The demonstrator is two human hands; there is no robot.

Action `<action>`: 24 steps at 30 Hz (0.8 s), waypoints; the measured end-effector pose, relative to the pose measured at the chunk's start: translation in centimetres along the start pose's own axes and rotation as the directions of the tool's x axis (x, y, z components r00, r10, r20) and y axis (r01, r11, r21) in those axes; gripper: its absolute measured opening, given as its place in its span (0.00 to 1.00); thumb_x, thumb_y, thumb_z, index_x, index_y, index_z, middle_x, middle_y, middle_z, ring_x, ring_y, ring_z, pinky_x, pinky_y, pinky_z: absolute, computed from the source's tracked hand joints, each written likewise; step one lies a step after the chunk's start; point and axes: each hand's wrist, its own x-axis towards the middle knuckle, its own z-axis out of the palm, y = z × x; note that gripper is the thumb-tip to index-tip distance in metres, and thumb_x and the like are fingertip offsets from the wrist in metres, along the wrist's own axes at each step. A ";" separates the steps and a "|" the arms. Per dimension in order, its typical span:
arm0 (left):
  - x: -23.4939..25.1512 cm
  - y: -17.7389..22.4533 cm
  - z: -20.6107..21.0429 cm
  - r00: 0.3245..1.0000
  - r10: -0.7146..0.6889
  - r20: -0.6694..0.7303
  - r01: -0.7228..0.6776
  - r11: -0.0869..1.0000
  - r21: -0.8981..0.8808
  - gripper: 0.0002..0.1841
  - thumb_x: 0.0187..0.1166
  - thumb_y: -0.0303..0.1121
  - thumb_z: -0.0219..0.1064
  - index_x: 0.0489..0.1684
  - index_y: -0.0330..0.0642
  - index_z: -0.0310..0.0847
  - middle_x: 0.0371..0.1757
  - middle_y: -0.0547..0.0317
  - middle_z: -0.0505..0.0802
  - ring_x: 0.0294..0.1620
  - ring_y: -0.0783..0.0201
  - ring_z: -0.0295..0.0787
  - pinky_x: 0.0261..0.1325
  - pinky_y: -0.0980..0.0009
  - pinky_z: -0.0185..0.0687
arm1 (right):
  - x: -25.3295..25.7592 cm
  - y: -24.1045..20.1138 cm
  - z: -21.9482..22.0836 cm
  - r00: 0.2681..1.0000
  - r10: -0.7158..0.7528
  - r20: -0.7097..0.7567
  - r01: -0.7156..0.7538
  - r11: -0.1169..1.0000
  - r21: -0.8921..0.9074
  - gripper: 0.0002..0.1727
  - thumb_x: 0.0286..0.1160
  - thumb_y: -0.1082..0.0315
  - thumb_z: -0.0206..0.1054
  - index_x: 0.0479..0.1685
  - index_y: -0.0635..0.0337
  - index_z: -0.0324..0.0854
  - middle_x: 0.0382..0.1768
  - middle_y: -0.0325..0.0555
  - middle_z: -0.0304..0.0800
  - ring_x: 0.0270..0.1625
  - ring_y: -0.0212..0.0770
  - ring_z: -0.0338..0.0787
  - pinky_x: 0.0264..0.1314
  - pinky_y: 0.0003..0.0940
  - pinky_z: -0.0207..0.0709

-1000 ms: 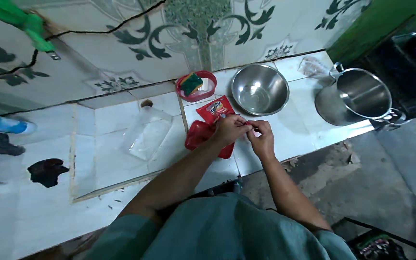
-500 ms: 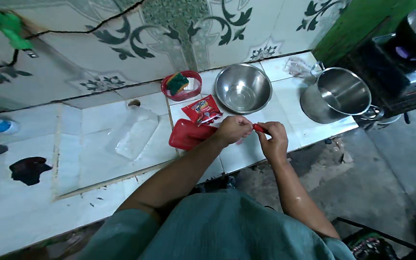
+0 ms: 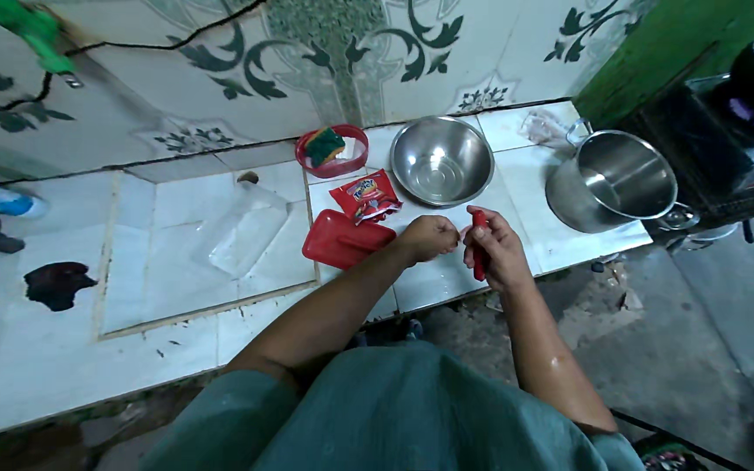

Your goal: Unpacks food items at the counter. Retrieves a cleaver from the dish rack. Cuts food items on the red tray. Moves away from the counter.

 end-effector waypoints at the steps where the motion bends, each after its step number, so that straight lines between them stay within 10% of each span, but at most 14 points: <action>1: -0.1 0.2 0.1 1.000 0.015 0.018 -0.016 0.996 0.087 0.10 0.88 0.30 0.61 0.49 0.31 0.86 0.39 0.51 0.92 0.38 0.65 0.89 0.50 0.64 0.86 | 0.2 -0.1 -0.1 1.000 0.014 -0.019 -0.014 1.000 -0.018 0.20 0.84 0.65 0.63 0.72 0.56 0.73 0.31 0.43 0.87 0.19 0.31 0.83 0.22 0.25 0.82; 4: -0.4 -0.1 0.6 0.999 0.016 0.030 -0.022 0.978 0.206 0.11 0.89 0.30 0.61 0.50 0.31 0.85 0.41 0.46 0.93 0.41 0.59 0.92 0.54 0.58 0.88 | 0.8 -0.2 -0.8 0.985 0.041 -0.167 -0.092 0.947 -0.308 0.12 0.84 0.64 0.67 0.59 0.58 0.84 0.38 0.43 0.89 0.27 0.32 0.85 0.28 0.28 0.83; 7: 0.4 -1.5 0.5 0.999 0.030 0.023 -0.035 0.948 0.316 0.12 0.90 0.34 0.62 0.50 0.32 0.86 0.40 0.46 0.93 0.41 0.57 0.92 0.55 0.54 0.87 | 1.1 -0.1 -2.0 0.978 0.004 -0.206 -0.083 0.924 -0.374 0.13 0.83 0.65 0.67 0.59 0.57 0.89 0.63 0.46 0.83 0.57 0.40 0.84 0.58 0.40 0.80; 24: 7.0 -5.5 -3.9 0.976 -0.216 -0.042 0.167 0.606 0.778 0.17 0.84 0.36 0.63 0.56 0.30 0.85 0.58 0.31 0.90 0.64 0.32 0.87 0.61 0.30 0.79 | -1.0 -0.8 -5.5 0.659 -0.170 -0.733 0.152 0.984 -0.091 0.09 0.90 0.68 0.58 0.60 0.59 0.75 0.41 0.36 0.87 0.39 0.32 0.89 0.50 0.33 0.87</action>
